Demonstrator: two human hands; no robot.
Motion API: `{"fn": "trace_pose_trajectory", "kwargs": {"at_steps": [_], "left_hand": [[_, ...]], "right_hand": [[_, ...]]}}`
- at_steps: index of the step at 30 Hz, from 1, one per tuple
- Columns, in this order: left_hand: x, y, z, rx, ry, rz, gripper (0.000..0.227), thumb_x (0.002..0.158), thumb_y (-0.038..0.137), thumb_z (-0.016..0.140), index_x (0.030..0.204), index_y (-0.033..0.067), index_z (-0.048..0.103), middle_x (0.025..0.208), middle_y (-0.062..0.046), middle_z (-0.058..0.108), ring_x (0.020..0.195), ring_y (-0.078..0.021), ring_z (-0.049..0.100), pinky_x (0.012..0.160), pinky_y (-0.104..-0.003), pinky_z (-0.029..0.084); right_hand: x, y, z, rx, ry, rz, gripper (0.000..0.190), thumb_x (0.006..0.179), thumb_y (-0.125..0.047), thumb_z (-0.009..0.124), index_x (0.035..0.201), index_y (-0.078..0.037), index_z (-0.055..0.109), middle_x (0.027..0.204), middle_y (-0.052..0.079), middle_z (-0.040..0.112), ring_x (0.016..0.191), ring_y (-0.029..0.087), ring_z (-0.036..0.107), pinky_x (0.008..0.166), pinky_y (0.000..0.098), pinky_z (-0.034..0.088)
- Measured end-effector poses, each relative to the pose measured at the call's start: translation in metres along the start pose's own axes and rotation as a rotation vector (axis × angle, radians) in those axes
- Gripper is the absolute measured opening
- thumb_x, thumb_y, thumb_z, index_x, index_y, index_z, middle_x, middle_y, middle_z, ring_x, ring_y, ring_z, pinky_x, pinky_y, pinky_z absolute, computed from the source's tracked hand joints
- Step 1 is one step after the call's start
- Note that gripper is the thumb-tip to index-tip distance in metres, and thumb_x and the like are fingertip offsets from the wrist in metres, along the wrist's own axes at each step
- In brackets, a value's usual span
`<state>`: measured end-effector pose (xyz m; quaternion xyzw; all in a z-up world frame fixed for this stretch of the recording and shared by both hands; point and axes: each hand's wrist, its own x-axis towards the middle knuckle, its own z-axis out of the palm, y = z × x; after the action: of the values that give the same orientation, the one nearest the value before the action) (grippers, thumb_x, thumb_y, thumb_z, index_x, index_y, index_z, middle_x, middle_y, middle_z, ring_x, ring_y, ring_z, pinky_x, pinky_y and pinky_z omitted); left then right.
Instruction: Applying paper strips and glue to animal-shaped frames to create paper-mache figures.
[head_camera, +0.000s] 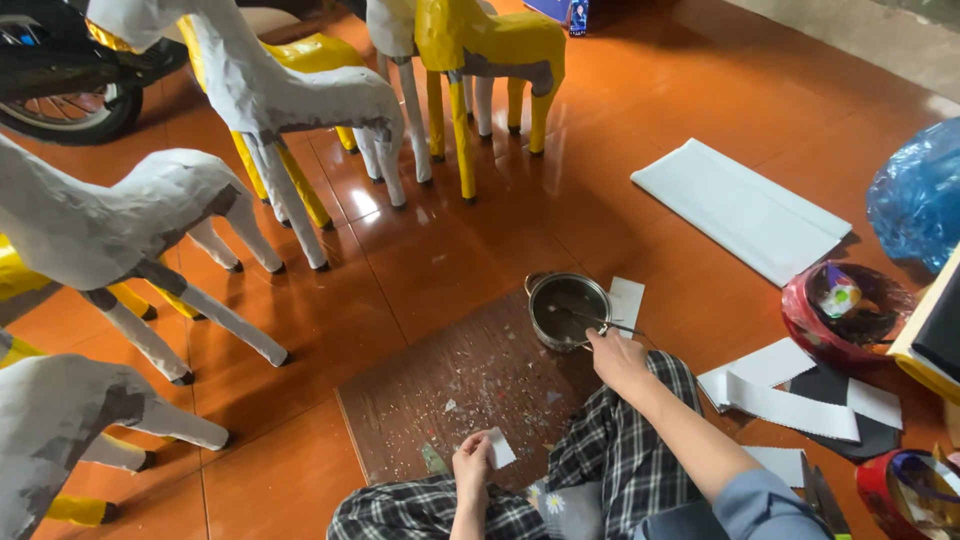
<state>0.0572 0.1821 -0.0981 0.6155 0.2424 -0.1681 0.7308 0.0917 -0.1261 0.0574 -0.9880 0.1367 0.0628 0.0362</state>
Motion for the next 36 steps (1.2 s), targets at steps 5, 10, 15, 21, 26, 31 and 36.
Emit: {"fn": "trace_pose_trajectory", "kwargs": {"at_steps": [5,10,15,21,26,31,36], "left_hand": [[0.011,-0.014,0.001,-0.046,-0.079,0.045,0.024,0.089,0.005,0.059,0.109,-0.0052,0.070,0.087,-0.012,0.069,0.071,-0.0169,0.058,0.062,-0.026,0.046],[-0.013,0.005,-0.003,-0.064,-0.043,-0.030,0.036,0.090,0.005,0.058,0.125,-0.0027,0.064,0.100,-0.014,0.069,0.081,-0.0192,0.061,0.069,-0.027,0.049],[-0.024,0.026,-0.006,-0.193,-0.194,-0.088,0.031,0.094,0.013,0.055,0.121,0.0025,0.067,0.106,-0.017,0.068,0.088,-0.0289,0.063,0.062,-0.040,0.054],[-0.040,0.099,0.002,-0.414,-0.220,0.273,0.038,0.092,0.008,0.057,0.129,0.0067,0.059,0.117,-0.016,0.067,0.102,-0.0224,0.067,0.076,-0.032,0.056],[-0.048,0.140,0.005,-0.411,-0.189,0.367,0.041,0.091,0.003,0.057,0.132,0.0063,0.057,0.116,-0.016,0.065,0.099,-0.0257,0.067,0.078,-0.039,0.059],[-0.077,0.164,0.012,-0.441,-0.215,0.377,0.040,0.093,0.000,0.054,0.133,0.0027,0.056,0.113,-0.014,0.065,0.096,-0.0235,0.068,0.080,-0.041,0.059],[-0.107,0.184,0.019,-0.337,-0.267,0.296,0.045,0.085,-0.003,0.061,0.130,0.0039,0.060,0.103,-0.012,0.068,0.088,-0.0208,0.068,0.080,-0.041,0.060]], "right_hand": [[-0.038,-0.033,0.005,0.374,-0.163,0.077,0.040,0.097,-0.017,0.046,0.137,-0.012,0.047,0.069,0.004,0.059,0.052,0.017,0.053,0.049,0.0271,0.044],[-0.031,-0.038,0.044,1.373,-0.385,0.397,0.031,0.101,-0.019,0.046,0.130,-0.010,0.052,0.061,0.009,0.050,0.038,0.014,0.031,0.038,0.0305,0.027],[0.005,-0.021,0.125,1.882,-0.332,0.514,0.030,0.099,-0.023,0.050,0.095,0.000,0.068,0.071,0.006,0.050,0.059,0.013,0.042,0.044,0.0253,0.025],[-0.068,-0.061,0.011,1.738,-0.193,0.184,0.030,0.105,-0.026,0.044,0.118,-0.001,0.055,0.063,0.014,0.054,0.044,0.016,0.049,0.029,0.0193,0.030],[-0.115,-0.060,-0.009,1.483,-0.201,-0.139,0.021,0.092,-0.006,0.060,0.111,-0.007,0.067,0.062,0.013,0.065,0.042,0.016,0.056,0.034,0.0215,0.039],[-0.136,-0.058,-0.039,1.168,-0.116,-0.232,0.021,0.088,-0.010,0.068,0.108,-0.011,0.076,0.070,0.009,0.073,0.055,0.012,0.064,0.044,0.0235,0.050],[-0.140,-0.066,-0.049,1.082,0.090,-0.393,0.021,0.085,-0.008,0.070,0.104,-0.011,0.077,0.084,0.012,0.074,0.075,0.022,0.072,0.064,0.0348,0.058]]}}
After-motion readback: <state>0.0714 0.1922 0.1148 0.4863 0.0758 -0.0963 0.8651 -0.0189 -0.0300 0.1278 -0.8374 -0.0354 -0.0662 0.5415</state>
